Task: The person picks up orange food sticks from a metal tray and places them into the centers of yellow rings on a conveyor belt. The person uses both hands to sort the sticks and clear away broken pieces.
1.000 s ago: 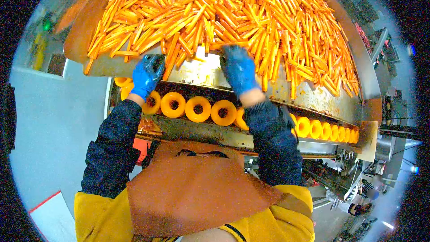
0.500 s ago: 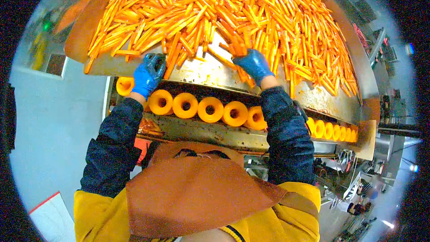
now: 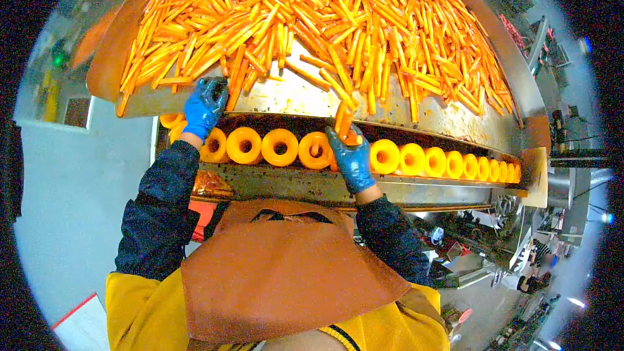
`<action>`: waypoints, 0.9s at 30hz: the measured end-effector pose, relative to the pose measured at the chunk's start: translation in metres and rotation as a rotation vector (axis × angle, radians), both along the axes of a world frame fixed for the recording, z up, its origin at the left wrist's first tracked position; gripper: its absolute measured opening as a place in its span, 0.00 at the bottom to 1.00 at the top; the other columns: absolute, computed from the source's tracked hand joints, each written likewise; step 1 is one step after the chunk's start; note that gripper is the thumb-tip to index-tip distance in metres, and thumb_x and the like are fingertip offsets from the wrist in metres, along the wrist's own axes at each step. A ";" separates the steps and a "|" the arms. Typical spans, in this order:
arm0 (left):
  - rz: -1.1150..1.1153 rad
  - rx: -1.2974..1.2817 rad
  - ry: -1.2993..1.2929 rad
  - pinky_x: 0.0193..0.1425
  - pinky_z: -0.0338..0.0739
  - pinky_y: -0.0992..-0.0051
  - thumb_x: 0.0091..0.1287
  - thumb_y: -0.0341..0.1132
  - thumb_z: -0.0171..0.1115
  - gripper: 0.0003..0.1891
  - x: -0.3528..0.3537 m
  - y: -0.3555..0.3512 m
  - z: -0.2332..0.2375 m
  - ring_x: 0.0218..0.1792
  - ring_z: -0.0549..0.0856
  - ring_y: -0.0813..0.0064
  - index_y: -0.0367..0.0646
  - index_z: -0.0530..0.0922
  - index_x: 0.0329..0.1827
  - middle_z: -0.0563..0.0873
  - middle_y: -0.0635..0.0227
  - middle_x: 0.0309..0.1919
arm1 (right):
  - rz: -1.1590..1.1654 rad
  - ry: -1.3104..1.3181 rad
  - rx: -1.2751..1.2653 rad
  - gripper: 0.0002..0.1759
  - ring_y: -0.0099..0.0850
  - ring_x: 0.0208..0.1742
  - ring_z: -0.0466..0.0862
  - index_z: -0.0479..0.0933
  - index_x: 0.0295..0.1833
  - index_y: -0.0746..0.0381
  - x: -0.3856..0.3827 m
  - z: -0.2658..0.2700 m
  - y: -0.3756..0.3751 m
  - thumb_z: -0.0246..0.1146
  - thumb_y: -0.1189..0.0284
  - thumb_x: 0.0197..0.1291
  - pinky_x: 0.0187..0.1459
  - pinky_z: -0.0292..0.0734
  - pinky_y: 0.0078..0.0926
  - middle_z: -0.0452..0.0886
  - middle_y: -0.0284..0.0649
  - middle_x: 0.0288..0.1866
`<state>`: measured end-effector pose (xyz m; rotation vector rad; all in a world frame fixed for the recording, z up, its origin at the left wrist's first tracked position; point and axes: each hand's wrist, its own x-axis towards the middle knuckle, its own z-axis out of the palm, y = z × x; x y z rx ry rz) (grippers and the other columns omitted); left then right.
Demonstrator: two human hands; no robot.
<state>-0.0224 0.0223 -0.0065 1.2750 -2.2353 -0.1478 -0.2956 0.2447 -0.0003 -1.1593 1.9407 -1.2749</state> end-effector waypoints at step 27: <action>0.024 -0.005 -0.036 0.46 0.78 0.62 0.60 0.42 0.60 0.12 -0.001 0.003 0.002 0.42 0.82 0.58 0.52 0.81 0.45 0.82 0.61 0.41 | -0.120 -0.270 0.131 0.09 0.21 0.32 0.77 0.78 0.36 0.65 -0.012 -0.023 0.015 0.68 0.71 0.55 0.35 0.74 0.24 0.82 0.32 0.31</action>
